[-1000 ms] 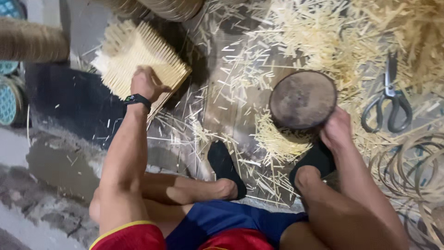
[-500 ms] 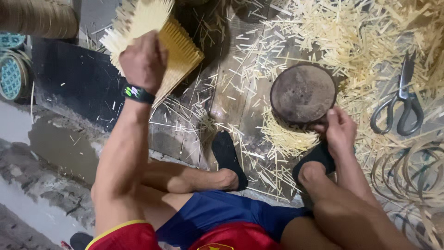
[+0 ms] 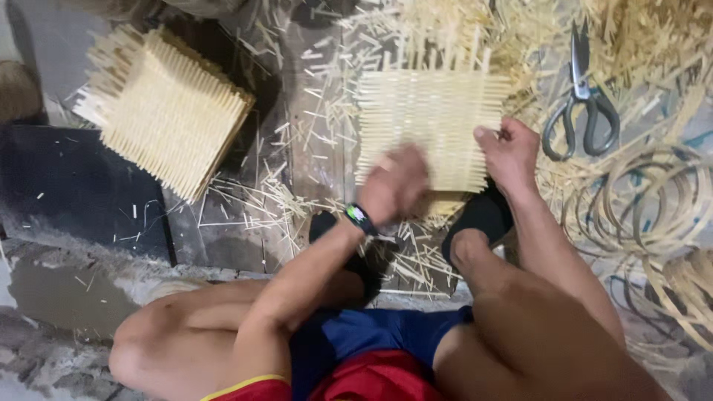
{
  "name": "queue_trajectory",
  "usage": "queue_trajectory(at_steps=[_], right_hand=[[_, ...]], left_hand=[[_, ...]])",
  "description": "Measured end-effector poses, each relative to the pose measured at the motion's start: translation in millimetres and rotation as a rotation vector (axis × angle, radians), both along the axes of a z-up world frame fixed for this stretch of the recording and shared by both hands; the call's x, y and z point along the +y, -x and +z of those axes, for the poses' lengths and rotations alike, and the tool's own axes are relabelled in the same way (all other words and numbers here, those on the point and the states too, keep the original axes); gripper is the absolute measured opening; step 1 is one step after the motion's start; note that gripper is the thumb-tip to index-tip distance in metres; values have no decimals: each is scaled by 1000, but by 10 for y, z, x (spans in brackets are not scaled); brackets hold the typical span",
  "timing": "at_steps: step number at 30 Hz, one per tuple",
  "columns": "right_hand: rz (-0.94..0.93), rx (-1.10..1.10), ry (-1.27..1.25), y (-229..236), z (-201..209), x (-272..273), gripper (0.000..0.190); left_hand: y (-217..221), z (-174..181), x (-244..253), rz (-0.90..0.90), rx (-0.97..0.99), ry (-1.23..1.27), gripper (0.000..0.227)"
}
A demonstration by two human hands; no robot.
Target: The person sits on the floor and repeatedly places a woven bamboo tray on a wooden block, then uses shears to trim the protruding edges. After each trim, the tray is removed and stacked with others.
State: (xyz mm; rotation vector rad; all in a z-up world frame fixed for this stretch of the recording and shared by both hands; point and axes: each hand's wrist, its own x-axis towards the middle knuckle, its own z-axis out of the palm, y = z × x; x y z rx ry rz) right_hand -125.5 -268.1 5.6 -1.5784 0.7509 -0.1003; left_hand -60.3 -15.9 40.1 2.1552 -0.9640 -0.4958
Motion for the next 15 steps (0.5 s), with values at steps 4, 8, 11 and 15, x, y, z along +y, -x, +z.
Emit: queue_trajectory(at_steps=[4, 8, 11, 15], right_hand=[[-19, -18, 32, 25, -18, 31, 15], [-70, 1, 112, 43, -115, 81, 16], [-124, -112, 143, 51, -245, 160, 20], [-138, 114, 288, 92, -361, 135, 30]], left_hand=[[-704, -432, 141, 723, 271, -109, 75], [-962, -552, 255, 663, 662, -80, 42], [-959, -417, 280, 608, 557, -335, 38], [-987, -281, 177, 699, 767, -203, 34]])
